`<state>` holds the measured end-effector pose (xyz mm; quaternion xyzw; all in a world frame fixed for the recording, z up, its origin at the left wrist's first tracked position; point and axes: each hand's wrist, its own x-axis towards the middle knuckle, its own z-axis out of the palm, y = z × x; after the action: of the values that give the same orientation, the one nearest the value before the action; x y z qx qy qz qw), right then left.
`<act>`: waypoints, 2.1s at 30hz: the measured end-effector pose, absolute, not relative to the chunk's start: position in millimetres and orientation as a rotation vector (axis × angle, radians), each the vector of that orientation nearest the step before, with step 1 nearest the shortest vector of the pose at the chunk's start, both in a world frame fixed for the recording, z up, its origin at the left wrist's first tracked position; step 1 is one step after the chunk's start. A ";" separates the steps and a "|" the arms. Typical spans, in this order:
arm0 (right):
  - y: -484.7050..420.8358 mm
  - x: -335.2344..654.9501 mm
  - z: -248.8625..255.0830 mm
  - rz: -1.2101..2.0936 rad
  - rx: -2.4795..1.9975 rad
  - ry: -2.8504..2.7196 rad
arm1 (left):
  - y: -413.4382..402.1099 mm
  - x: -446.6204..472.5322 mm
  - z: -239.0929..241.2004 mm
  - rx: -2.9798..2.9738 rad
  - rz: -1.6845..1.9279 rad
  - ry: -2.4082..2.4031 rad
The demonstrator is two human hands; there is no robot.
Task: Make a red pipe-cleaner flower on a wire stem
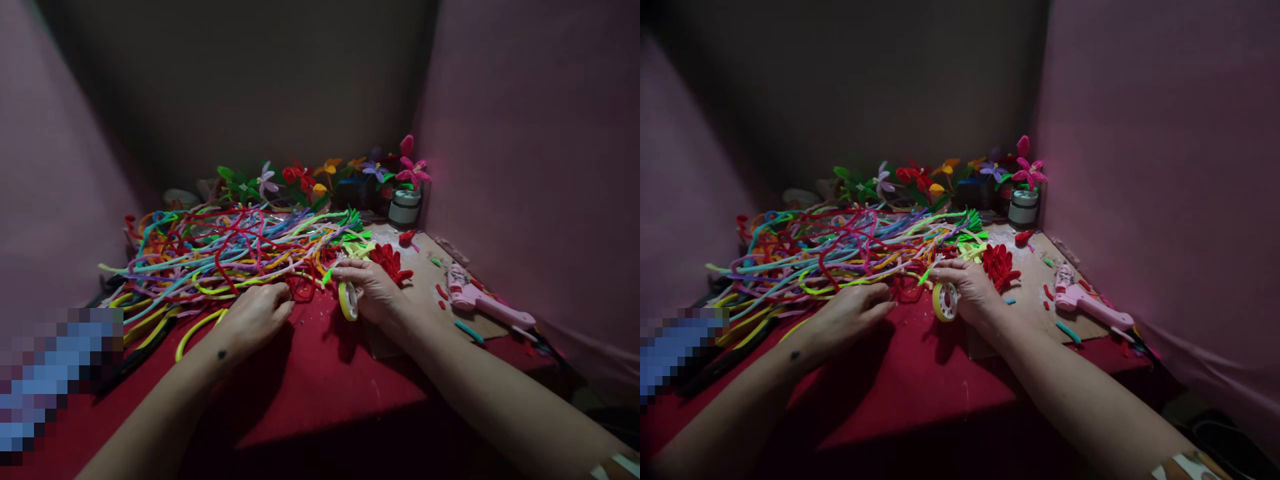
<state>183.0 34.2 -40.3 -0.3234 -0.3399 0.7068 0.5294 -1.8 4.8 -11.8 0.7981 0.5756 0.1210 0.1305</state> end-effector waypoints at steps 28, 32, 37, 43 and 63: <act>29.1 182.6 -41.8 1.622 -0.728 -0.876 | -13.9 10.3 -11.0 1.998 0.736 1.323; 29.4 182.1 -42.5 1.639 -0.743 -0.886 | -12.9 9.0 -15.1 2.001 0.719 1.329; 29.1 180.6 -43.2 1.640 -0.744 -0.864 | -11.2 9.8 -19.1 1.961 0.698 1.314; 27.9 179.2 -43.5 1.640 -0.741 -0.856 | -10.7 9.8 -22.1 1.918 0.689 1.300; 29.6 177.2 -52.1 1.624 -0.731 -0.854 | 0.3 41.9 -25.1 2.699 0.882 1.564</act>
<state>177.2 29.6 -52.1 -0.3089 -0.3610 0.6863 0.5507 41.9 0.3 -25.1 0.8315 0.4820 0.2718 -0.0501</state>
